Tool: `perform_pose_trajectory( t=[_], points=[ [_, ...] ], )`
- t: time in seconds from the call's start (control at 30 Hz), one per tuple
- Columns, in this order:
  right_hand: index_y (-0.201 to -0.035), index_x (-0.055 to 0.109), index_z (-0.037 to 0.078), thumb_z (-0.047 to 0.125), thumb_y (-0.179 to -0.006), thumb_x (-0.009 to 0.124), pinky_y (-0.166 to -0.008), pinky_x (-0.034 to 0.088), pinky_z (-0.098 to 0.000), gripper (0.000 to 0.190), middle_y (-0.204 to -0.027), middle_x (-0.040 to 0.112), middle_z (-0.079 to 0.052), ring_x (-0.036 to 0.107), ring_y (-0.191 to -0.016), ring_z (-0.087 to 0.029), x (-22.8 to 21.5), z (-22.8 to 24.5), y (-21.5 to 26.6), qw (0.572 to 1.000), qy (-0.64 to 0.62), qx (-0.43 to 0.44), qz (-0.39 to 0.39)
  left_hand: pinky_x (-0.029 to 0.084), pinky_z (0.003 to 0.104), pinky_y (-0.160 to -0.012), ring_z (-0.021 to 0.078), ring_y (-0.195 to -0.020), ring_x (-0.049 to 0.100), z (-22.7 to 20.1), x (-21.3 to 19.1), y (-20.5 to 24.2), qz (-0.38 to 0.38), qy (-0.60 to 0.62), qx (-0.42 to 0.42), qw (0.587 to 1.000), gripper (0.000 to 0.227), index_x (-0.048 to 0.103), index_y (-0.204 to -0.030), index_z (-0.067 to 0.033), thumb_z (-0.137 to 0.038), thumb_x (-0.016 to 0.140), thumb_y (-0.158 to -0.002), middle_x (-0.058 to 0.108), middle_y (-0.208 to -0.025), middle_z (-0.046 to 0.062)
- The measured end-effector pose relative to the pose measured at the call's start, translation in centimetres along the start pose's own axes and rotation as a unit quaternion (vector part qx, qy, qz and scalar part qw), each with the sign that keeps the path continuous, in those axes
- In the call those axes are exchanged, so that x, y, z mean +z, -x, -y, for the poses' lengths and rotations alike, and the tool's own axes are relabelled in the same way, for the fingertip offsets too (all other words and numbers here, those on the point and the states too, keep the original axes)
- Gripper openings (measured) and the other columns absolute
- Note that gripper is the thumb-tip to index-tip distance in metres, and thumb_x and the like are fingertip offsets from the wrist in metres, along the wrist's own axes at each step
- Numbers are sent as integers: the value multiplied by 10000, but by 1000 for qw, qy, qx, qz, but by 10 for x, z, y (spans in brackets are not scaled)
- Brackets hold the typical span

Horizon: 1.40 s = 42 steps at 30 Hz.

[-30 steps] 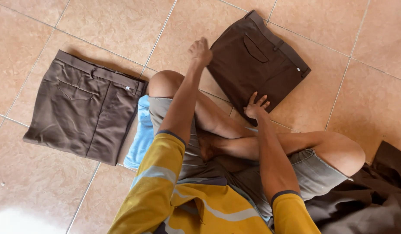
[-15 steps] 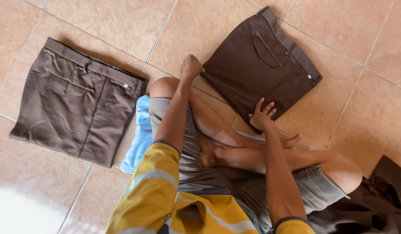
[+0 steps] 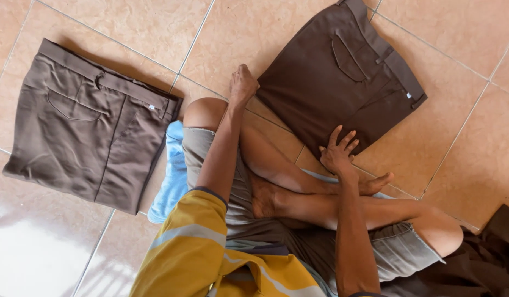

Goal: Folding brown trousers and stacking them neatly on the floor.

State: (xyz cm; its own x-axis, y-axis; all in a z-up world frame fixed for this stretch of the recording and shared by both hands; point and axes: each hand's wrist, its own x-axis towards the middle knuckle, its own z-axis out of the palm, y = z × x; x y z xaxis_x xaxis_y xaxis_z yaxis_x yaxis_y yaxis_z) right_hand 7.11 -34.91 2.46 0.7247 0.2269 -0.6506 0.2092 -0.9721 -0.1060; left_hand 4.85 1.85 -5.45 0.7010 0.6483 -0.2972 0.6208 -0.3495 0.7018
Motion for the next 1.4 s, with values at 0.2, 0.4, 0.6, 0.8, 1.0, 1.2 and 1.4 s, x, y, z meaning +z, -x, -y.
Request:
perform_pose_trajectory(
  t=[0.2, 0.4, 0.6, 0.8, 1.0, 1.2, 1.4],
  points=[
    [-1629, -224, 174, 377, -1075, 471, -1178, 136, -761, 911, -1620, -260, -330, -169, -1486, -594, 3, -4, -2, 1000, -22, -9, -1, 550, 574, -947, 477, -1070, 689, 22, 17, -14, -32, 15, -25, 999, 320, 560, -984, -80, -168, 738, -734, 712, -1005, 248],
    [-1645, -168, 172, 338, -1068, 511, -1183, 108, -773, 906, -1636, -235, -331, -171, -1500, -577, 1, 1, 18, 998, -52, 3, -23, 556, 584, -912, 512, -1047, 685, 23, 19, -14, -68, 32, -8, 997, 193, 594, -968, -90, -165, 609, -791, 690, -974, 295],
    [-1639, 149, 28, 264, -992, 694, -1170, 308, -693, 878, -1559, 217, -399, 245, -1468, -593, 32, -35, 10, 885, -331, 21, -327, 525, 523, -663, 440, -704, 695, 11, -2, -2, -203, 78, 119, 969, 105, 579, -728, -180, -79, 592, -748, 608, -651, 154],
    [-1479, 525, -5, 416, -931, 740, -998, 572, -445, 724, -1366, 466, -224, 619, -1237, -421, 26, -37, 9, 940, -131, -62, -307, 507, 542, -779, 504, -984, 650, -16, -1, 1, -356, -152, 153, 909, 339, 617, -1272, 5, -42, 502, -956, 643, -1196, 337],
    [-1181, 703, 93, 361, -1031, 604, -811, 577, -531, 323, -1059, 674, -161, 704, -1009, -388, -53, -35, -38, 913, -155, 44, -375, 375, 574, -1151, 536, -1368, 423, -73, 10, 97, -184, -128, 241, 944, 675, 493, -1435, -21, -136, 847, -872, 367, -1514, 319],
    [-1590, 231, 0, 187, -955, 802, -1112, 248, -760, 874, -1644, 242, -253, 241, -1499, -489, -136, -57, -96, 910, -116, 12, -398, 359, 666, -1109, 718, -1327, 318, -38, 42, 79, -38, -74, 295, 952, 698, 366, -1408, 110, -80, 740, -851, 230, -1447, 527],
    [-1416, 474, -43, 431, -784, 880, -953, 402, -585, 888, -1346, 527, -257, 535, -1198, -448, -123, -105, -85, 951, -94, -11, -293, 359, 683, -1149, 703, -1373, 301, -20, 56, 39, -68, -188, 352, 915, 847, 286, -1492, 70, -125, 774, -828, 200, -1493, 491]
  ],
)
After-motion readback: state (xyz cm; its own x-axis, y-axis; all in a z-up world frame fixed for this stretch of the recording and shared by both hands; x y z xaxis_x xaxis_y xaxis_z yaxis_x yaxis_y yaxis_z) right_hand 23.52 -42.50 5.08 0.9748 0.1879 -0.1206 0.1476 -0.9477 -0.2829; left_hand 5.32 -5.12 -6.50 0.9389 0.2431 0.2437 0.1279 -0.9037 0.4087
